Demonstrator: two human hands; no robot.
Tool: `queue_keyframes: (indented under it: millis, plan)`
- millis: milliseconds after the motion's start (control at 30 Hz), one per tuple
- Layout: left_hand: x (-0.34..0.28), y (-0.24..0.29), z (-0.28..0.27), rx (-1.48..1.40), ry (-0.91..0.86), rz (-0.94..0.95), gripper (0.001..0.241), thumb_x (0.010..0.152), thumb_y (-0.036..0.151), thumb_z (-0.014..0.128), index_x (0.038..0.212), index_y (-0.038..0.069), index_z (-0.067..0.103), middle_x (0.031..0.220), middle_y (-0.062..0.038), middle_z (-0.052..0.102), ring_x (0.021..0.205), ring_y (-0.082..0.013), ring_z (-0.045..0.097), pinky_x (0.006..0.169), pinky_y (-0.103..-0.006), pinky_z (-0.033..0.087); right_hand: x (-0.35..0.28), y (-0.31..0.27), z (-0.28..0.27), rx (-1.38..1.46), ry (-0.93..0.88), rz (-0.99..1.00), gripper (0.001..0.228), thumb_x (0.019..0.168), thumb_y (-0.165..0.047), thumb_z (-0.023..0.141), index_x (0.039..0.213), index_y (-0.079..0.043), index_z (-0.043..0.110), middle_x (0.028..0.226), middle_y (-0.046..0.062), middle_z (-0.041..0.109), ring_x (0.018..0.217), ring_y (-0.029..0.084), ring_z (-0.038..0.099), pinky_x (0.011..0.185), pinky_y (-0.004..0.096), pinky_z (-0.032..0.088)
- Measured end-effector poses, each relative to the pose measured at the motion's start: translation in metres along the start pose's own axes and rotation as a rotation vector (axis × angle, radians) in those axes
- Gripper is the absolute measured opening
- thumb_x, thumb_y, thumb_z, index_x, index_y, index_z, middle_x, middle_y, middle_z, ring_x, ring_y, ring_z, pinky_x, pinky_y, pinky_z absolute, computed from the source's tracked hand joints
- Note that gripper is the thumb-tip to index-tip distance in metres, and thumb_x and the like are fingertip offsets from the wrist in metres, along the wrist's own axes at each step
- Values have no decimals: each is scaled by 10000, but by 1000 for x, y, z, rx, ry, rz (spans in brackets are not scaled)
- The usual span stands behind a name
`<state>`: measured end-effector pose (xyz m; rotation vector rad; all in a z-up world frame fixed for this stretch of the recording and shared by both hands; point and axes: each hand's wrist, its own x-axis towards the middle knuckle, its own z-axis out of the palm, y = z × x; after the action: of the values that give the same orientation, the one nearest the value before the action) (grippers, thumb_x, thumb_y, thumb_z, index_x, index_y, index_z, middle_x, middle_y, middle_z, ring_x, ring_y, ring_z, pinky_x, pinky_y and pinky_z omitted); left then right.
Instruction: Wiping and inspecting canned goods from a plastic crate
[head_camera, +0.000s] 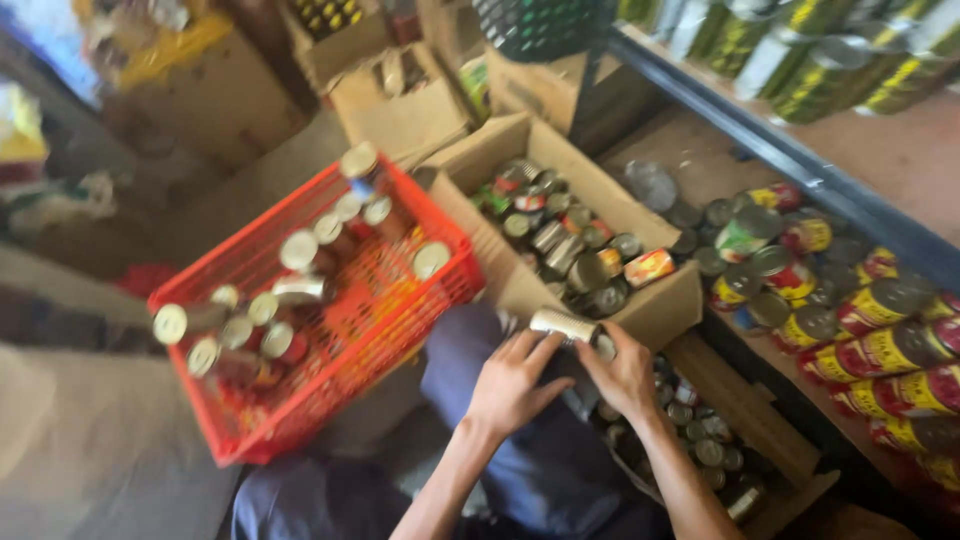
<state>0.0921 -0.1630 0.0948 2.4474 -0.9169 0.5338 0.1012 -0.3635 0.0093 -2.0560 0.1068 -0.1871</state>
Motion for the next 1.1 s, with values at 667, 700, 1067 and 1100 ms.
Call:
queue_keyframes:
  millis: [667, 700, 1067, 1100]
  plan:
    - [-26, -12, 19, -644, 167, -747, 165, 778, 69, 823, 923, 44, 748, 651, 22, 669, 505, -53, 554, 476, -190, 458, 303, 80, 177, -156, -155, 69, 615, 851, -646, 689, 675, -63, 605, 656, 115, 655, 598, 299, 613, 604, 426, 517]
    - [-25, -12, 20, -646, 171, -743, 165, 778, 69, 823, 923, 44, 748, 651, 22, 669, 505, -53, 554, 476, -190, 458, 298, 78, 170, -158, -152, 65, 615, 851, -646, 689, 675, -63, 605, 656, 115, 655, 598, 299, 613, 604, 426, 517]
    - [-27, -17, 20, -793, 186, -754, 101, 836, 72, 787, 909, 27, 735, 632, 11, 633, 526, -61, 531, 508, -205, 444, 279, 130, 136, 17, -161, -176, 460, 944, -410, 662, 708, -16, 697, 596, 60, 613, 535, 179, 516, 531, 348, 438]
    - [-28, -19, 21, -785, 223, -783, 101, 836, 72, 787, 909, 27, 735, 632, 11, 633, 526, -61, 531, 508, -205, 444, 264, 90, 125, 13, -203, -195, 460, 944, -410, 662, 708, -16, 697, 596, 60, 613, 535, 179, 516, 531, 348, 438]
